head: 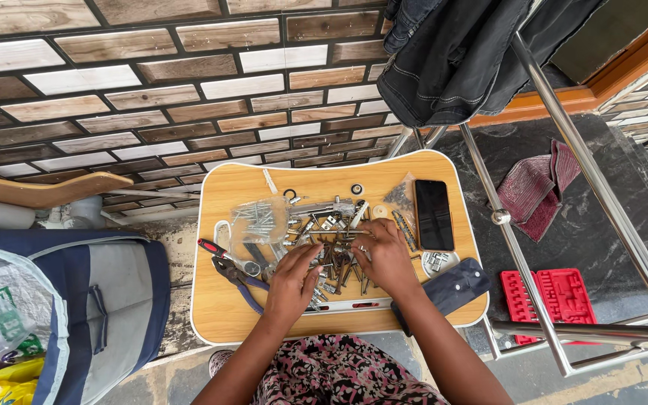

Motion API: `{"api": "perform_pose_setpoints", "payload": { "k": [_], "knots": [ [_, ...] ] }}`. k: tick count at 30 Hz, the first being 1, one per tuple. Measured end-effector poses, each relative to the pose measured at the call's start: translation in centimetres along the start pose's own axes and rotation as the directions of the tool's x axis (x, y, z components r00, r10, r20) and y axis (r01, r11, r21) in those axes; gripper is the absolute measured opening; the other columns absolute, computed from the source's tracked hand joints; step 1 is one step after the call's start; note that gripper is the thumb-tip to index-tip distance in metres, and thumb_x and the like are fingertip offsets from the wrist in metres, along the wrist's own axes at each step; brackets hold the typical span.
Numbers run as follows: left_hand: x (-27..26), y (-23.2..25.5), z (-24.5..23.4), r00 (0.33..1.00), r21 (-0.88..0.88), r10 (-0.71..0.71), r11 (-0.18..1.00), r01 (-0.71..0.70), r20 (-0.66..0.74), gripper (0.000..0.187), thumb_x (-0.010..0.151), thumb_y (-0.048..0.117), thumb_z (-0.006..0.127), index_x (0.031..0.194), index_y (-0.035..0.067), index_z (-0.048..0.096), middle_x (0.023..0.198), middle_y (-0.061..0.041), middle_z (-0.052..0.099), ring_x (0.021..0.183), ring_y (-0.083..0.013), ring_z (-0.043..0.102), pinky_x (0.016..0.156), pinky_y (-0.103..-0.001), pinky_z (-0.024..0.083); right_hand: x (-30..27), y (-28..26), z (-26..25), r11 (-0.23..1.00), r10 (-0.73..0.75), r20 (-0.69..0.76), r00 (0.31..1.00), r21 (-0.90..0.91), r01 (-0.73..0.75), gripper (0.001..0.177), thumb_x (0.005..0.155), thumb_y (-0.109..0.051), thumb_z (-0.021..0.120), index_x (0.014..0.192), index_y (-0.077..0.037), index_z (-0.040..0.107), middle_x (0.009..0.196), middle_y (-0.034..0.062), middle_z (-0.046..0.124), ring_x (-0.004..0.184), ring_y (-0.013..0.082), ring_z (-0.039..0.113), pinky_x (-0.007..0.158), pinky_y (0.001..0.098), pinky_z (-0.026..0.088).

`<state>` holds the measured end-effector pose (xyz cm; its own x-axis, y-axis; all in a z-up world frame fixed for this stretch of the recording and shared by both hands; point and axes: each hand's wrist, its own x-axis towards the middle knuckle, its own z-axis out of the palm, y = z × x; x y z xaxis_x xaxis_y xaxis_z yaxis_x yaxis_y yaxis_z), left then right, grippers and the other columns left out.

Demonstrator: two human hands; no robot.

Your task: The person sorts through various metal hardware items including screws, hinges, and door handles on a small folding table by hand and using pliers.

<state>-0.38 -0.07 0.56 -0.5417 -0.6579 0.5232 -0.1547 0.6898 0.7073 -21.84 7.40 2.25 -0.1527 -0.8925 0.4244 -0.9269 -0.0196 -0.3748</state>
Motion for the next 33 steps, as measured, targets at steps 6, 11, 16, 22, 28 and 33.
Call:
{"api": "perform_pose_setpoints", "payload": {
  "k": [6,11,16,22,28,33],
  "knots": [
    [0.1,0.7,1.7,0.931,-0.084,-0.146,0.979,0.184,0.335,0.04,0.091,0.011,0.073,0.13,0.006,0.068,0.106,-0.013,0.075,0.095,-0.0317,0.071,0.083,-0.042,0.058,-2.2,-2.4,-4.2,0.99,-0.081,0.08,0.994,0.12,0.071,0.014,0.082,-0.015,0.081,0.093,-0.008,0.075,0.101,0.0063,0.072,0.104,0.0279,0.064,0.089,0.0421,0.051],
    [-3.0,-0.9,4.4,0.827,-0.242,-0.369,0.834,0.496,0.425,0.024,0.092,0.009,0.072,0.116,0.003,0.076,0.092,-0.011,0.079,0.076,-0.0182,0.077,0.068,-0.033,0.059,-3.6,-1.5,-2.8,0.957,0.073,0.166,0.983,0.266,-0.116,0.014,0.083,-0.013,0.082,0.096,-0.008,0.077,0.093,0.0066,0.076,0.089,0.027,0.07,0.08,0.0393,0.054],
    [-4.7,-2.8,4.4,0.657,-0.305,-0.542,0.601,0.739,0.525,0.019,0.097,0.01,0.064,0.109,0.001,0.076,0.09,-0.01,0.081,0.078,-0.0126,0.077,0.071,-0.03,0.061,-4.4,-0.6,-1.5,0.82,0.172,0.14,0.975,0.527,-0.221,0.031,0.085,-0.007,0.078,0.115,-0.004,0.074,0.106,0.0096,0.077,0.094,0.021,0.072,0.082,0.032,0.056],
    [-6.1,-3.8,0.3,0.528,-0.684,-0.697,0.073,0.725,0.485,0.029,0.097,0.013,0.065,0.122,-0.001,0.068,0.107,-0.012,0.079,0.09,-0.0178,0.074,0.081,-0.032,0.06,-5.9,1.9,-0.9,0.642,0.485,0.157,0.86,0.604,-0.473,0.02,0.094,-0.007,0.07,0.114,-0.005,0.074,0.105,0.005,0.076,0.088,0.0111,0.068,0.076,0.0253,0.054],
    [-9.1,-5.2,-2.6,0.553,-0.75,-0.8,0.214,0.626,0.233,0.033,0.095,0.014,0.069,0.12,-0.007,0.071,0.097,-0.015,0.078,0.083,-0.018,0.075,0.074,-0.031,0.061,-6.2,0.5,0.4,0.701,0.391,0.161,0.906,0.586,-0.406,0.018,0.094,-0.007,0.071,0.111,-0.003,0.076,0.101,0.0069,0.074,0.091,0.0119,0.067,0.079,0.0263,0.053],
    [-11.0,-6.3,-4.1,0.553,-0.699,-0.829,0.348,0.625,0.082,0.034,0.099,0.016,0.069,0.121,-0.01,0.072,0.094,-0.017,0.076,0.079,-0.0178,0.071,0.074,-0.029,0.06,-4.9,-1.3,2.4,0.904,0.23,0.143,0.962,0.335,-0.266,0.022,0.084,-0.006,0.077,0.105,-0.009,0.08,0.097,0.0069,0.075,0.09,0.0243,0.069,0.079,0.0334,0.054]
  ]
}}
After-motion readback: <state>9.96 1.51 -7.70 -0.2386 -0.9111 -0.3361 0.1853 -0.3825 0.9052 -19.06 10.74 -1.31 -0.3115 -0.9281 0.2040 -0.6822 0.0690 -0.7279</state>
